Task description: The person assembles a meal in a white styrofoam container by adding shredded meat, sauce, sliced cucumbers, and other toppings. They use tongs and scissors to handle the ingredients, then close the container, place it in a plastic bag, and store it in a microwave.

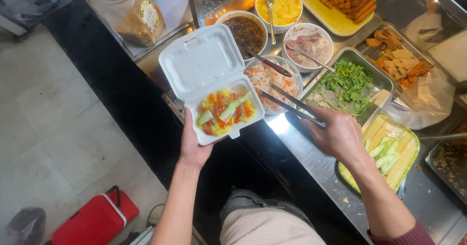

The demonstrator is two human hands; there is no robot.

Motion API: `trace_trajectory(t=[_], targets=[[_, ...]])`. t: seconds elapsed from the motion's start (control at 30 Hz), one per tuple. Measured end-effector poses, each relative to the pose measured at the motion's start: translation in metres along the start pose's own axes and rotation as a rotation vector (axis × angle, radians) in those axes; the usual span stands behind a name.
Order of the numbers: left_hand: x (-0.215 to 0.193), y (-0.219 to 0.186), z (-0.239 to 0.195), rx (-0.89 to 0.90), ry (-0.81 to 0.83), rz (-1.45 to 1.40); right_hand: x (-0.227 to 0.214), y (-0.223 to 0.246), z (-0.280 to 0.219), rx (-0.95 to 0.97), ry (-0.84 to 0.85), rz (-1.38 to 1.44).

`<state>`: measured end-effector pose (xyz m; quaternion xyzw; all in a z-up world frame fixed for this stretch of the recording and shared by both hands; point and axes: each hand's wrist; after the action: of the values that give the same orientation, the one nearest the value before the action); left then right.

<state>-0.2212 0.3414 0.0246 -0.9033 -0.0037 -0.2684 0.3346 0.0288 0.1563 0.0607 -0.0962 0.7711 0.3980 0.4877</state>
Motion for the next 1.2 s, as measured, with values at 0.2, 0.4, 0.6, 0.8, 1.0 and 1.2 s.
trace_trajectory(t=[0.2,0.4,0.6,0.8,1.0,1.2], targets=[[-0.005,0.009,0.002,0.008,-0.011,0.025,-0.006,0.009,-0.009,-0.030,0.066,0.093],[0.006,0.016,0.010,0.027,0.031,0.148,-0.056,0.006,-0.029,-0.123,0.015,0.215],[0.040,0.031,0.032,0.049,0.110,0.182,-0.107,0.025,-0.061,-0.214,-0.040,0.268],[0.080,0.040,0.020,0.075,0.293,0.090,-0.092,0.030,-0.073,-0.221,-0.042,0.196],[0.094,0.035,-0.002,0.046,0.315,0.098,-0.103,0.025,-0.094,-0.216,-0.173,0.268],[0.107,0.027,-0.016,0.018,0.348,0.161,-0.108,0.026,-0.108,-0.246,-0.233,0.219]])
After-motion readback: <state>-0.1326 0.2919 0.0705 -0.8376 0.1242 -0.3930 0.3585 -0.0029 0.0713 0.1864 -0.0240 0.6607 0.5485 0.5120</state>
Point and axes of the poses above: each hand's wrist, its own z-axis towards the middle knuckle, its own x-axis out of the palm, y = z × x, and after that the axes turned 15 degrees about z, right-handed
